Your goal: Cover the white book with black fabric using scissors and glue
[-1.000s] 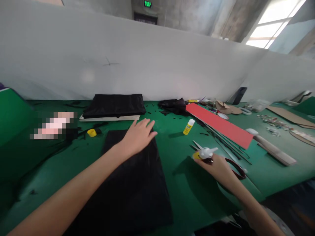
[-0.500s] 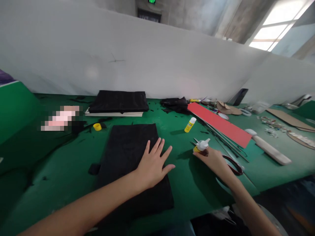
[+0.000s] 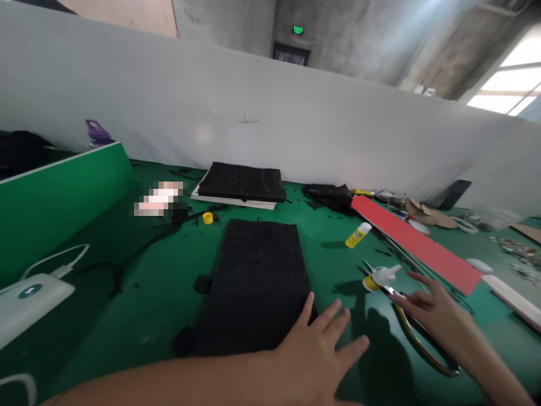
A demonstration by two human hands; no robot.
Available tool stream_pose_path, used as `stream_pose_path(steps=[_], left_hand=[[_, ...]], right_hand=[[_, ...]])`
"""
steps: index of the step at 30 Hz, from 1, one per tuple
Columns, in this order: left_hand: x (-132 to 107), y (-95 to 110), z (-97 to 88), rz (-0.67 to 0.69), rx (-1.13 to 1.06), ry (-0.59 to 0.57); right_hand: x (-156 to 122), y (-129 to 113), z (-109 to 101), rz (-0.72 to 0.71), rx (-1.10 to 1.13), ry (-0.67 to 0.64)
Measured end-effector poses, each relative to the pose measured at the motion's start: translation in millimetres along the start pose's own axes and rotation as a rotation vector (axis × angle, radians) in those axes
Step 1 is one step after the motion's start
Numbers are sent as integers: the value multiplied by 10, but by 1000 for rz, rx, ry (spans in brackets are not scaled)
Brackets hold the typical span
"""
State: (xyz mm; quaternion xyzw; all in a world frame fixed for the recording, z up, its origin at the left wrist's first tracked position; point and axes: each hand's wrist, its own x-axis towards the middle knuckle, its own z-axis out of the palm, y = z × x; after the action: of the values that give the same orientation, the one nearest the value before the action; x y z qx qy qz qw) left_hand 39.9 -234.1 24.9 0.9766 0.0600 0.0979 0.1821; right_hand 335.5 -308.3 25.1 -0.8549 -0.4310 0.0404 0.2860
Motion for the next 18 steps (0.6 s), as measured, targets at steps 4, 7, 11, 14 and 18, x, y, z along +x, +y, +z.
stream_pose_path(steps=[4, 7, 11, 14, 18], left_hand=[[59, -100, -265, 65, 36, -90], [106, -238, -223, 70, 58, -107], [96, -347, 48, 153, 163, -68], [76, -360, 252, 230, 333, 98], [85, -380, 468, 277, 397, 126]], right_hand=[[-251, -632, -304, -55, 111, 94], [-243, -1372, -18, -381, 246, 12], [179, -2085, 903, -813, 113, -259], [516, -2258, 1521, -866, 17, -340], [665, -2219, 1906, -868, -80, -424]])
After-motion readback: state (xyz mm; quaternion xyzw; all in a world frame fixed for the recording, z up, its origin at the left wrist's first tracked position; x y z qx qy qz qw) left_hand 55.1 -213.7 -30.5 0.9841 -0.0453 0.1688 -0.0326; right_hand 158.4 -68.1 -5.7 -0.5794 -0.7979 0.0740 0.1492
